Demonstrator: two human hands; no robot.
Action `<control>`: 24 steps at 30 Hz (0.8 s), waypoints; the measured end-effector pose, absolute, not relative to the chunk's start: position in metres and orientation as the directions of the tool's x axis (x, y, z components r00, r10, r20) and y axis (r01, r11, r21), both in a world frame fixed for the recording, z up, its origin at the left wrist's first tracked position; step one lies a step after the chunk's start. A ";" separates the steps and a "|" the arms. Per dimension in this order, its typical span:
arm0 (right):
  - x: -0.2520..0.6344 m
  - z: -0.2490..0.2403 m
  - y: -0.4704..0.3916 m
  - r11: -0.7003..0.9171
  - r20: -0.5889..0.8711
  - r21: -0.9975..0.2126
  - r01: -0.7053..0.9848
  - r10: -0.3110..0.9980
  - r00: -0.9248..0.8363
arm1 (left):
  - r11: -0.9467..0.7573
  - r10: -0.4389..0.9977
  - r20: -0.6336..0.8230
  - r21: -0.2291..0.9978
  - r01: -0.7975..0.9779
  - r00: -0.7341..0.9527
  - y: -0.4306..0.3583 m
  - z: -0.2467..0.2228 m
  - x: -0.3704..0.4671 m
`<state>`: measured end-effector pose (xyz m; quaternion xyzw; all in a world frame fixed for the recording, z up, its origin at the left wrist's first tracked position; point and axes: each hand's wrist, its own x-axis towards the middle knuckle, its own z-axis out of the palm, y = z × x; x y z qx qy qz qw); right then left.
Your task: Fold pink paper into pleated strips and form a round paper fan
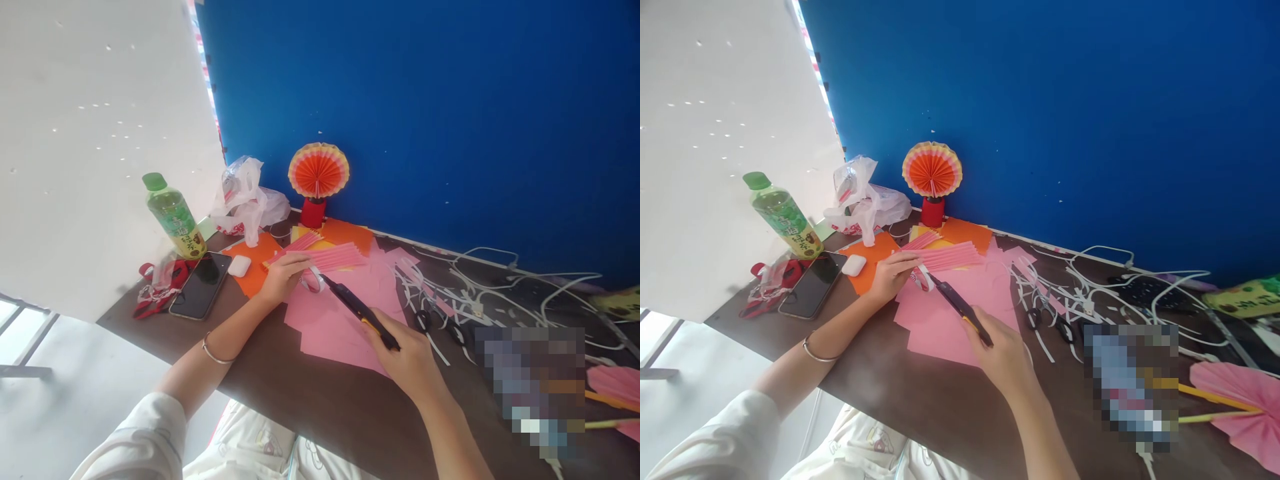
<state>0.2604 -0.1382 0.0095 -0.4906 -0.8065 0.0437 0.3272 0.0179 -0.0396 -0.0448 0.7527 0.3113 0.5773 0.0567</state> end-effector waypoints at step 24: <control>0.258 -0.001 -0.137 0.443 0.438 -0.456 0.772 0.867 -0.238 | -0.621 0.711 0.703 0.623 0.476 0.009 -0.040 -0.041 0.015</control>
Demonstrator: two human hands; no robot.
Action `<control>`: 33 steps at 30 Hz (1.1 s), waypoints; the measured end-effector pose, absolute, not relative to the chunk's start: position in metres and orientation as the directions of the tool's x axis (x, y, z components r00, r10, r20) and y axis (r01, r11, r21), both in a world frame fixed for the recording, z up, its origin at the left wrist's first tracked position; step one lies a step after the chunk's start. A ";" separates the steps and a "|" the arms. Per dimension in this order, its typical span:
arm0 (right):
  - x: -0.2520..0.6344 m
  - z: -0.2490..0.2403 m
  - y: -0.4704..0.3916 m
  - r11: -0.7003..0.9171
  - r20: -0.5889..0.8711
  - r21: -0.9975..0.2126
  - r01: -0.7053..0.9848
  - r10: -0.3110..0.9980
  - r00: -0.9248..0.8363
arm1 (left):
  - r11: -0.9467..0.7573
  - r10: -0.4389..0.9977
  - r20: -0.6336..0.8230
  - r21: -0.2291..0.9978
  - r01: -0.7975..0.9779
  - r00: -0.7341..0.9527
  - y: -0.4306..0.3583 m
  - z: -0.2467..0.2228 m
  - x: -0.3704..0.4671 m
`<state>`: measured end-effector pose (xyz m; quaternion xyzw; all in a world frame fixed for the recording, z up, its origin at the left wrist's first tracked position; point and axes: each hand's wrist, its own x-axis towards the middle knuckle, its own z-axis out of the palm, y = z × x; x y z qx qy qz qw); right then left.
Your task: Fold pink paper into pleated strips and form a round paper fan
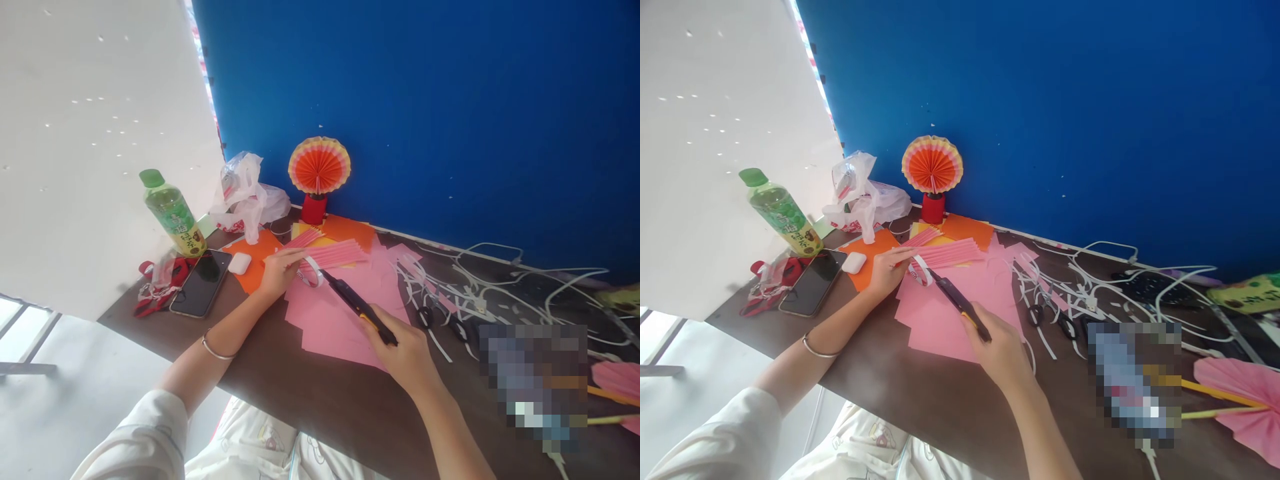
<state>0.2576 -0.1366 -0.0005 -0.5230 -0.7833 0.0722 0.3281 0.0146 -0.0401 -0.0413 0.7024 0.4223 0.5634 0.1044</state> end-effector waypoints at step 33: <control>0.258 0.003 -0.143 0.580 0.497 -0.281 0.764 0.769 -0.401 | -0.346 0.938 0.326 0.869 0.354 0.116 -0.050 -0.019 0.017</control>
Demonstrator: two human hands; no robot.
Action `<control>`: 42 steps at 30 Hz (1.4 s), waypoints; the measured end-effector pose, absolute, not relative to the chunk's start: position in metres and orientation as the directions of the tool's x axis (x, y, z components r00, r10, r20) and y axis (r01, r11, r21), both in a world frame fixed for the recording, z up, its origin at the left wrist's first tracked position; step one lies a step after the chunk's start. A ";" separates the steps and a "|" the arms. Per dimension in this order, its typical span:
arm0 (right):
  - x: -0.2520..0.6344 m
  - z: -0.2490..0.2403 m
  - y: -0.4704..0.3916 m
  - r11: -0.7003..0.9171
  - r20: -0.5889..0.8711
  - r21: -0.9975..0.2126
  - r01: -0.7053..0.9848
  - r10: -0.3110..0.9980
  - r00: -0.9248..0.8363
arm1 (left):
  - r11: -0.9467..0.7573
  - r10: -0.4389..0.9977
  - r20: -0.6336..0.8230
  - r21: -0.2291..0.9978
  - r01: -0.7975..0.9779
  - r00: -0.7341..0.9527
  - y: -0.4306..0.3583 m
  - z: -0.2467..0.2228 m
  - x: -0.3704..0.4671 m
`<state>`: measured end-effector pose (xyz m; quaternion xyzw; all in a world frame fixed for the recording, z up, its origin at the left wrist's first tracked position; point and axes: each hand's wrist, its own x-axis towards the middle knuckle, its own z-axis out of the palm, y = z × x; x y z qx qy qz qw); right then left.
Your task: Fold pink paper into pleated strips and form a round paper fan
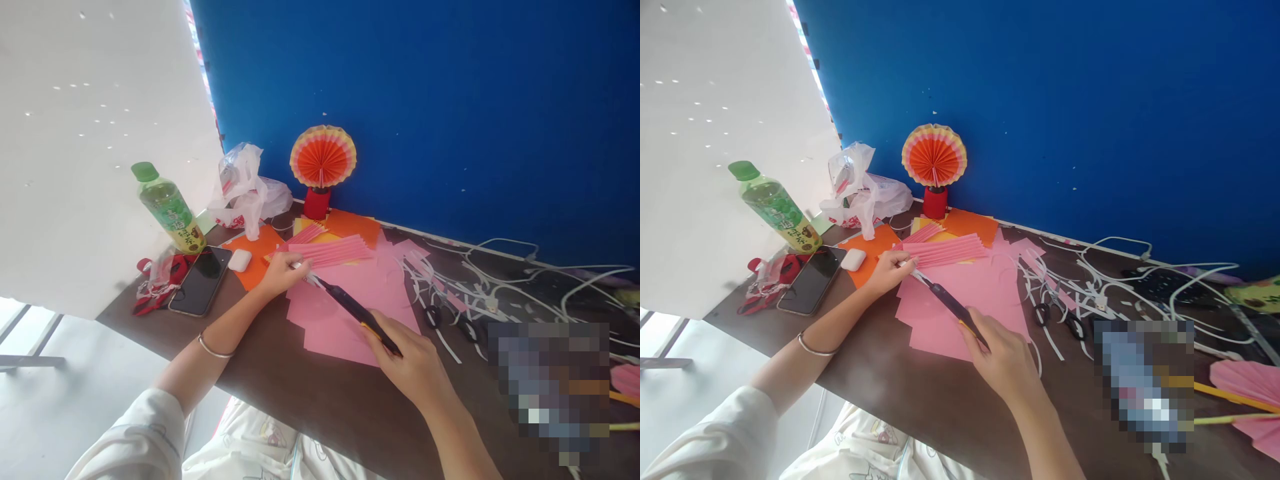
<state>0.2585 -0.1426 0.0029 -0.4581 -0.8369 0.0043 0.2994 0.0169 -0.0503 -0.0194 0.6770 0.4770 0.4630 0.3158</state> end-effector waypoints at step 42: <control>0.258 -0.001 -0.142 0.539 0.449 -0.392 0.746 0.820 -0.356 | -0.145 0.974 0.145 0.989 -0.011 0.175 -0.033 -0.034 0.011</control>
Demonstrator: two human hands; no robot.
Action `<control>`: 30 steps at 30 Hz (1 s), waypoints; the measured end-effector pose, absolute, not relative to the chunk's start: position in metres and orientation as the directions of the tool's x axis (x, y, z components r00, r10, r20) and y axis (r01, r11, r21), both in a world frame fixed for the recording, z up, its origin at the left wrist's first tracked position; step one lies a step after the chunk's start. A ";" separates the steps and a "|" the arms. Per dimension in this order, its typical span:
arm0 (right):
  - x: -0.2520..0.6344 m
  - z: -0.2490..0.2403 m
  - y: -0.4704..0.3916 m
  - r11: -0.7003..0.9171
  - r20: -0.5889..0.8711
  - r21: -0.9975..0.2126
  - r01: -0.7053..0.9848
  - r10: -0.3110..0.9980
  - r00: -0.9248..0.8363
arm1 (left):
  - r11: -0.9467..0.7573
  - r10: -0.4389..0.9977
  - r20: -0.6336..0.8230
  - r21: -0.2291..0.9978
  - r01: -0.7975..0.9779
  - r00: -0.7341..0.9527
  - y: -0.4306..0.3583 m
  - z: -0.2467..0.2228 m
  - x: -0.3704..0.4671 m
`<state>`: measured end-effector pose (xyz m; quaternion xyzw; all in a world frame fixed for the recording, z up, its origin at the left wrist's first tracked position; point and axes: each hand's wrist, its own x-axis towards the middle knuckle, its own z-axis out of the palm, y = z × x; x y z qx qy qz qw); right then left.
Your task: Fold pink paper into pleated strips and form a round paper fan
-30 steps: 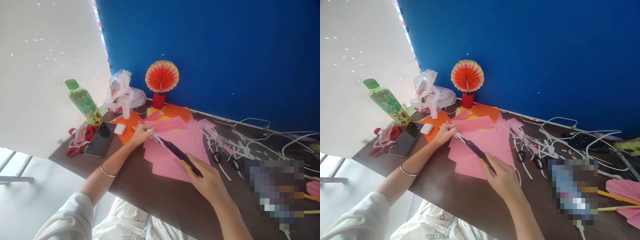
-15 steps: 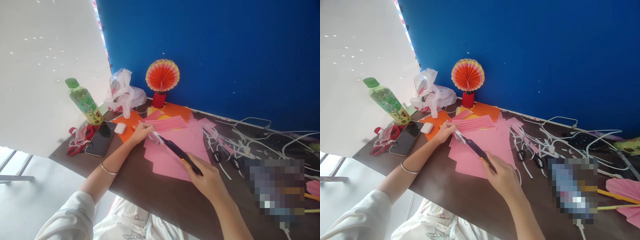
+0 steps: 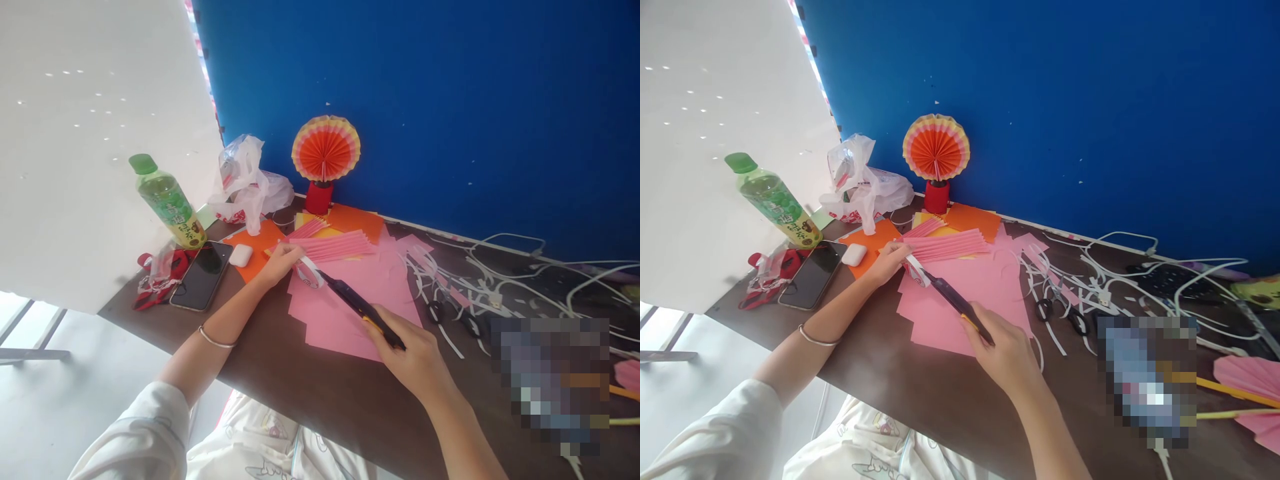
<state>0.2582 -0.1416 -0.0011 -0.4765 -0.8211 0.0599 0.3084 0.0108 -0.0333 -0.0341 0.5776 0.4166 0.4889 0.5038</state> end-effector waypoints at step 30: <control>0.250 0.002 -0.144 0.583 0.499 -0.307 0.752 0.772 -0.394 | -0.196 0.970 0.177 0.975 0.108 0.164 -0.038 -0.023 0.013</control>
